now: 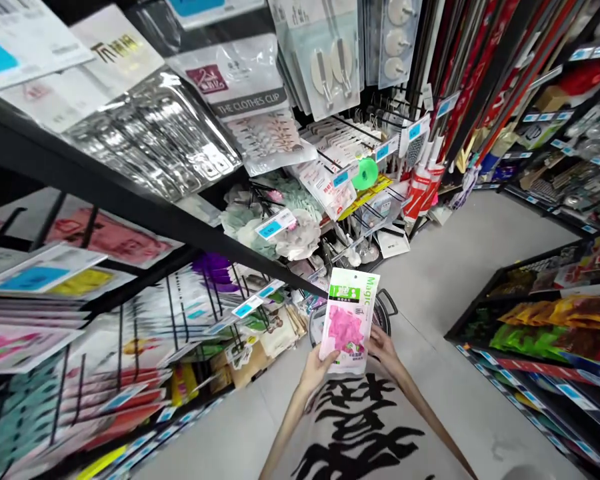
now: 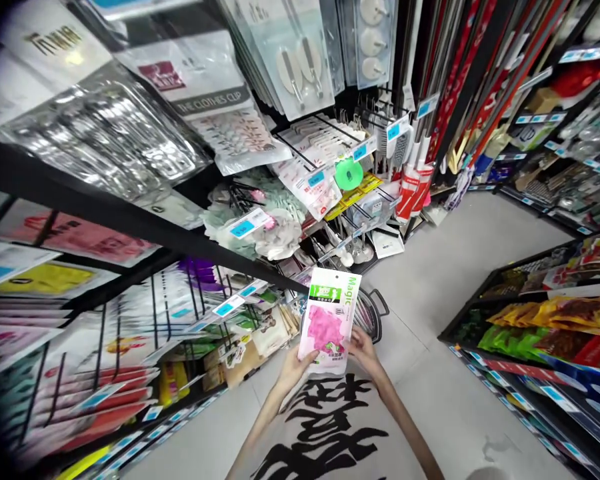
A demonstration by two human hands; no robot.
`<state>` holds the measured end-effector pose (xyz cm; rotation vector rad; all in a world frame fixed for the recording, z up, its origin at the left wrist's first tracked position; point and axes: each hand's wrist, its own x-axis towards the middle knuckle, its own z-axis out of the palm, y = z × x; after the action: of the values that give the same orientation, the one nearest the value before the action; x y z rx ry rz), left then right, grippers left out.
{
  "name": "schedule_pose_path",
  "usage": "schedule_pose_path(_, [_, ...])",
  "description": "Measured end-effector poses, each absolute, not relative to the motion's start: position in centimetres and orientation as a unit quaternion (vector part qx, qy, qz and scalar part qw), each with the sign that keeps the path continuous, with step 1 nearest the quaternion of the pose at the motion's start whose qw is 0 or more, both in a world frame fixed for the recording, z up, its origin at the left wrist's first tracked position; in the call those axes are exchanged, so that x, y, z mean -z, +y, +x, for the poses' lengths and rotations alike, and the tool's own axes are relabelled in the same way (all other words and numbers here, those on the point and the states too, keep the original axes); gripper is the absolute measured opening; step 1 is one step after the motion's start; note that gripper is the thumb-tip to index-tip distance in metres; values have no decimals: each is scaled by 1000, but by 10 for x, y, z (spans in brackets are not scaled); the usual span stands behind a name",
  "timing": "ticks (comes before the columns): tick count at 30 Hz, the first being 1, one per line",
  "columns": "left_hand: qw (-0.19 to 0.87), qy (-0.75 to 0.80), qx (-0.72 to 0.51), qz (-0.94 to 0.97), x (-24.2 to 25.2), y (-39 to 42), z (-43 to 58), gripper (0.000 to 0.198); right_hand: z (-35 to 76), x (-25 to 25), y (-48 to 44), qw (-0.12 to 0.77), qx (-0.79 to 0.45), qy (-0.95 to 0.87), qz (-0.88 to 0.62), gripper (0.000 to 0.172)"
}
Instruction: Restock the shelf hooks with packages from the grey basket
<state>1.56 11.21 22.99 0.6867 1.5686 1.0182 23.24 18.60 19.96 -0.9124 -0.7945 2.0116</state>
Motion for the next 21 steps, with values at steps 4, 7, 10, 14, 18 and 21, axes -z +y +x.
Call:
schedule_pose_path(4, [553, 642, -418, 328, -239, 109, 28, 57, 234, -222, 205, 393, -749, -374, -382, 37])
schedule_pose_path(7, [569, 616, -430, 335, -240, 109, 36, 61, 233, -237, 212, 426, -715, -386, -399, 38])
schedule_pose_path(10, [562, 604, -455, 334, -243, 112, 40, 63, 234, -249, 215, 447, -698, -398, -393, 38])
schedule_pose_path(14, [545, 608, -469, 338, -251, 115, 36, 58, 235, -257, 214, 452, -692, -404, -391, 40])
schedule_pose_path(18, [540, 606, -463, 357, -257, 115, 32, 55, 232, -267, 207, 481, -636, -391, -460, 53])
schedule_pose_path(21, [562, 586, -468, 347, -255, 110, 37, 67, 226, -278, 197, 515, -596, -369, -494, 57])
